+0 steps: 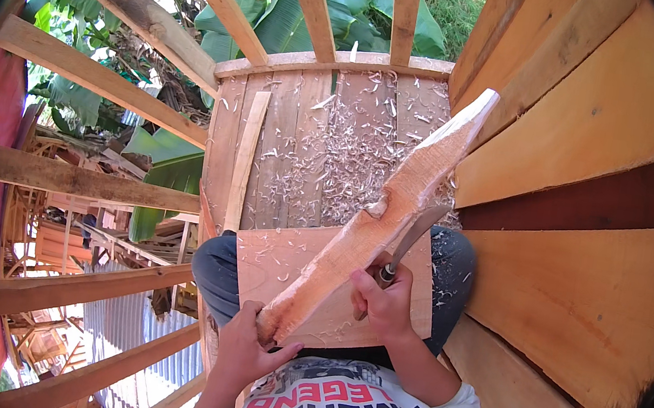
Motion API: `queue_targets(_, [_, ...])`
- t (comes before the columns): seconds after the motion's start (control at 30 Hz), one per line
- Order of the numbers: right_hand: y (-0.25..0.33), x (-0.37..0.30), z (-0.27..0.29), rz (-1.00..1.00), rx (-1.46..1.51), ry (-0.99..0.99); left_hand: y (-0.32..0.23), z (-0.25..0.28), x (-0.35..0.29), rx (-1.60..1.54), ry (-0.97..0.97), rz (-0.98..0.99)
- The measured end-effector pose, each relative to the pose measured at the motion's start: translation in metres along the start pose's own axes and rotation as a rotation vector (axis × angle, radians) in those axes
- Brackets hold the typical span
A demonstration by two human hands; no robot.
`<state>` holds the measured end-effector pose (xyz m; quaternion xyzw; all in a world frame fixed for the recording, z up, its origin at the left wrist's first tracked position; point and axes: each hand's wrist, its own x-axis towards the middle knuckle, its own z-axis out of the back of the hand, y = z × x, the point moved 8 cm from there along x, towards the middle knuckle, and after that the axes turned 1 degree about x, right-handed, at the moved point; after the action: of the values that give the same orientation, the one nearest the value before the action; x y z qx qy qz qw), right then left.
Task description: The person sits on the floor of a wooden structure and uses a curved knife to shave and shape a long wooden stick. They repeatedly scrape the surface to remove thin shavings, rotating the stick to work on different sides.
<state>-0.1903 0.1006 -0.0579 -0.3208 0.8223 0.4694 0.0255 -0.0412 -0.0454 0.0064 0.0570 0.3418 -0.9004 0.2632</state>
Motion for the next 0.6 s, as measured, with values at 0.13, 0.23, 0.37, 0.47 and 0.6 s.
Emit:
queue_targets(0.13, [-0.009,-0.004,0.0,-0.025,0.012,-0.007,0.001,-0.009,0.004,0.103,0.15,-0.018])
queue_targets(0.23, [-0.015,-0.009,-0.007,-0.043,-0.027,0.022,-0.005,-0.005,0.01,0.124,0.128,-0.061])
queue_targets(0.37, [-0.021,-0.015,-0.015,-0.087,-0.011,0.064,-0.009,-0.003,0.025,-0.081,0.099,-0.055])
queue_targets(0.47, [-0.026,-0.019,-0.019,-0.096,-0.019,0.107,-0.004,-0.019,0.043,-0.343,0.255,-0.078])
queue_targets(0.6, [-0.025,-0.02,-0.019,-0.134,0.047,0.154,-0.006,-0.042,0.051,-0.7,0.498,-0.132])
